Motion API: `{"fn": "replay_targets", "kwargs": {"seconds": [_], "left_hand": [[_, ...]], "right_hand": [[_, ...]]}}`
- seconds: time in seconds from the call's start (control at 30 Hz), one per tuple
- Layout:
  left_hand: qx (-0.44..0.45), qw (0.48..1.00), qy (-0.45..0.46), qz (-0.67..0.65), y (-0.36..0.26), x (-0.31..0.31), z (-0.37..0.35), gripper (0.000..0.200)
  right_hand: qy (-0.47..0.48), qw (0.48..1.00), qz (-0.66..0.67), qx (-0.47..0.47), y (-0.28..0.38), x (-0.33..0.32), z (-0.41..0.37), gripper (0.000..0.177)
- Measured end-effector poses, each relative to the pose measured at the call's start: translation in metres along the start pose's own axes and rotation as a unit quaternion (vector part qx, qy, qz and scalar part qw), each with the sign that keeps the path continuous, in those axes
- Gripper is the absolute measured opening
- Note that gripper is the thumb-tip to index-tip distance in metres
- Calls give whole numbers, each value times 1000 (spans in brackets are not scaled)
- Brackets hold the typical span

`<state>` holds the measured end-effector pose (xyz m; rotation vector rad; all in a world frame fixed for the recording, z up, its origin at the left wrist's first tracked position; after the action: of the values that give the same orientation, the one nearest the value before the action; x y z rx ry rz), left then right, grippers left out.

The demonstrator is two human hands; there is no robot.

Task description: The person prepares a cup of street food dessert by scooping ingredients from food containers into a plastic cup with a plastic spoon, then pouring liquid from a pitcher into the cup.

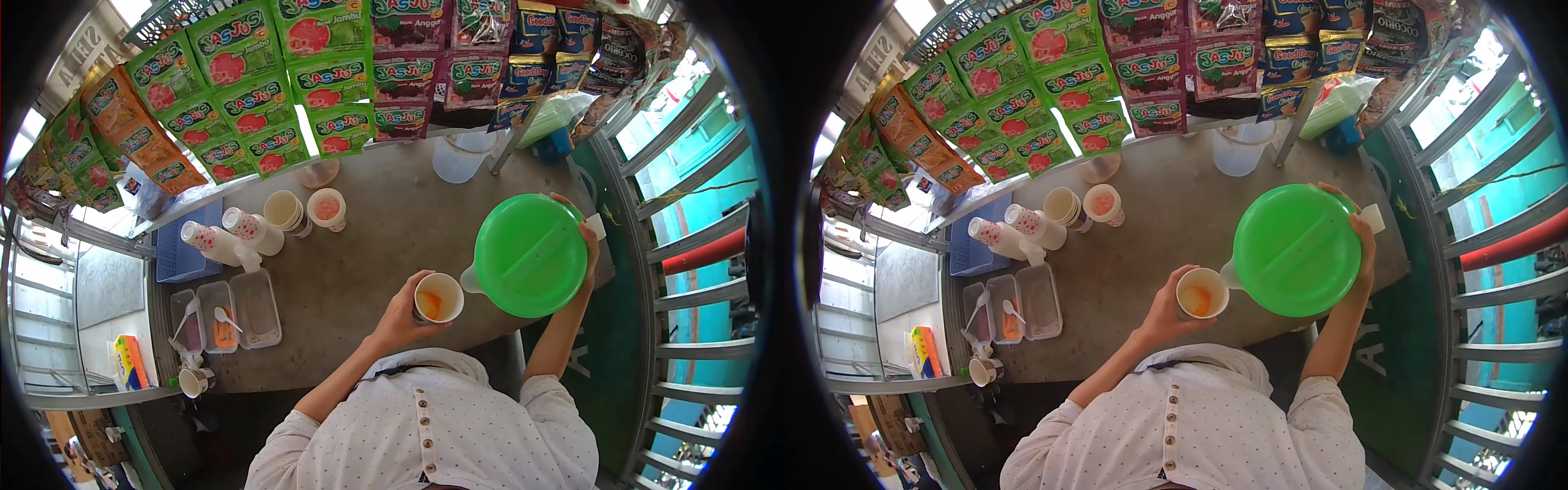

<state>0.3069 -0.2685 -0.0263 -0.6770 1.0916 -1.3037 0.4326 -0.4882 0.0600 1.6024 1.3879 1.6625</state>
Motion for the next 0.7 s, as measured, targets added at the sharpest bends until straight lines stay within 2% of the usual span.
{"fn": "replay_targets", "kwargs": {"seconds": [0.07, 0.13, 0.37, 0.43, 0.7], "left_hand": [[-5, 1000, 1, -5, 1, 0, 0, 81], [1, 1000, 1, 7, 0, 0, 0, 82], [14, 1000, -1, 25, 1, 1, -3, 86], [-1, 1000, 1, 22, 3, 1, -5, 85], [-4, 1000, 0, 14, 2, 0, -7, 84]], "right_hand": [[3, 1000, -4, -4, 0, 1, 1, 60], [51, 999, -8, 9, -3, 8, 4, 58], [41, 998, -45, 18, -9, 14, 6, 65], [81, 996, -31, 21, -9, 22, 6, 59], [68, 997, -12, 17, -9, 19, 3, 58]]}}
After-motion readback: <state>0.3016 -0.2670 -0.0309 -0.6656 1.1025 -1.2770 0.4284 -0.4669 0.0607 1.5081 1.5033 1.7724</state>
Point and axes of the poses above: each hand's wrist, its own z-axis towards the middle knuckle, its own x-axis out of the palm, y = z × x, the point moved 10 cm from there along z, towards the middle knuckle, and after that the axes turned 15 degrees about x, right-handed, at the moved point
